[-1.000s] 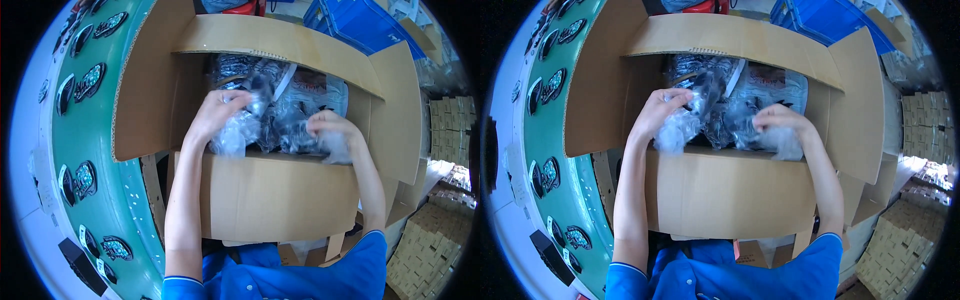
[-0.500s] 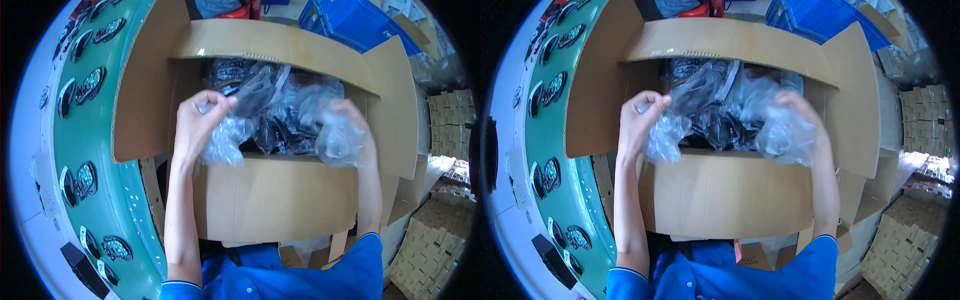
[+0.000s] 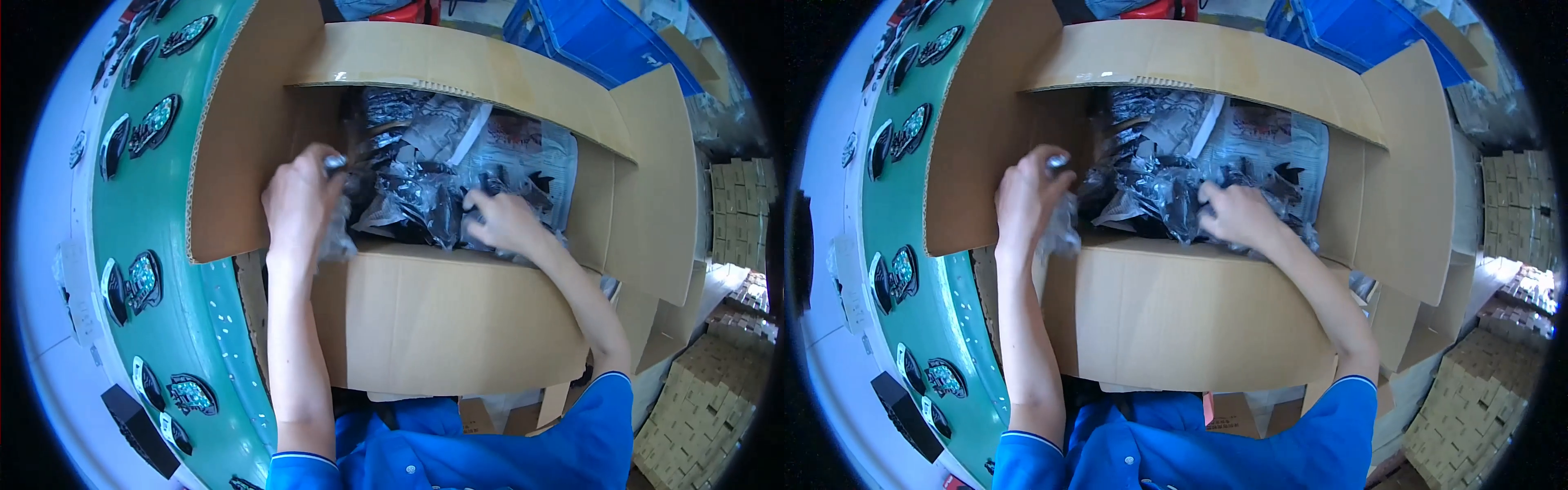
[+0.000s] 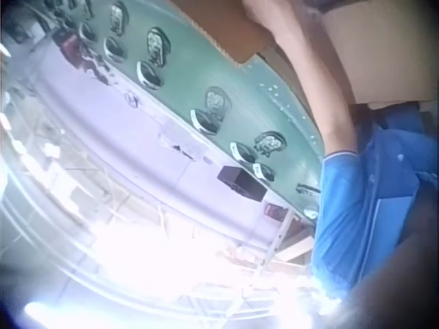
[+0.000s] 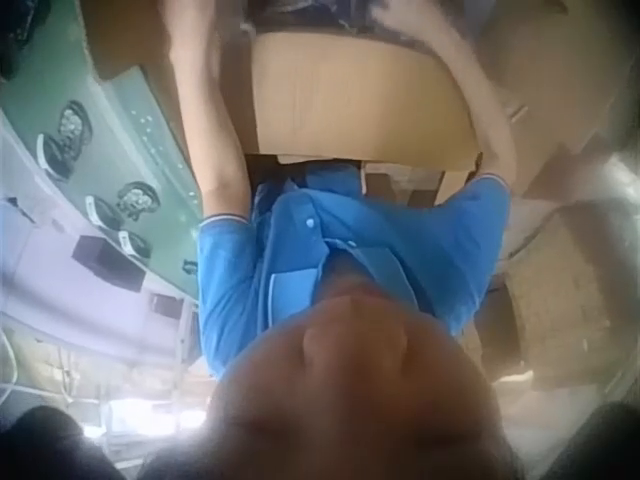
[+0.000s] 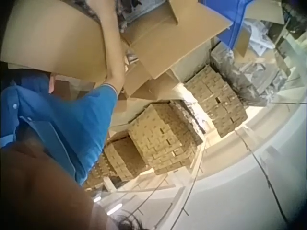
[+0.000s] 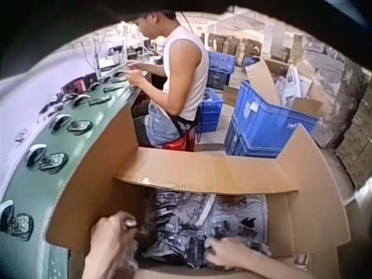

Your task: The person unwraps plastic mouse parts from plastic bags in a cardboard box. They then assemble computer mouse shells by fitting plastic casing components and side pieces together by hand along a conveyor belt.

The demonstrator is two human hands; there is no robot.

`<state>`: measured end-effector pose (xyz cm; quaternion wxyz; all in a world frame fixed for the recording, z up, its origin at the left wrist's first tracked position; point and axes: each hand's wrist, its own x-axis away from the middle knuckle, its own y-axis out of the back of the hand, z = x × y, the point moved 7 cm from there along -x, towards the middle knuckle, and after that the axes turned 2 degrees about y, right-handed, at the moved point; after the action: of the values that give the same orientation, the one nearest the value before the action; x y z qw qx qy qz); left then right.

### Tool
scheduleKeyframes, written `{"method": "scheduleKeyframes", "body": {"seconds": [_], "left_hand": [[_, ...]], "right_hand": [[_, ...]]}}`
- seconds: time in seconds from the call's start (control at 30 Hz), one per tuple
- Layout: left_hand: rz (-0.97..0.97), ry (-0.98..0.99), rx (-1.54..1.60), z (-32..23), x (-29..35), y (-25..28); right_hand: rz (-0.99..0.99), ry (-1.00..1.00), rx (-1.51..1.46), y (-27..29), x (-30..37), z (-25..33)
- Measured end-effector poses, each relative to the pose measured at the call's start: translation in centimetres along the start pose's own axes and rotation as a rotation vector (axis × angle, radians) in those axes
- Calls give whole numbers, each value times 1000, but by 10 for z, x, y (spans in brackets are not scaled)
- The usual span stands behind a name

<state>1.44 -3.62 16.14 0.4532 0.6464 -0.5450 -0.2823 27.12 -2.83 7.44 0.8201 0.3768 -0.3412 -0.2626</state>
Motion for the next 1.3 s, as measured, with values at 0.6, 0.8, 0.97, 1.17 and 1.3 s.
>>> {"method": "scheduleKeyframes", "body": {"seconds": [0.6,0.8,0.97,1.17,1.3], "left_hand": [[358,6,-476,48,-39,-170],[243,83,-303,59,-40,-144],[-127,-11,550,8,-4,-42],[-226,103,580,26,20,-17],[-321,78,692,16,21,-2]], "right_hand": [[-626,132,-169,48,-9,19],[-668,135,-306,52,-10,8],[-748,67,-546,74,8,-2],[-746,-75,-1156,83,11,-15],[-542,-107,-1187,71,30,-23]]}}
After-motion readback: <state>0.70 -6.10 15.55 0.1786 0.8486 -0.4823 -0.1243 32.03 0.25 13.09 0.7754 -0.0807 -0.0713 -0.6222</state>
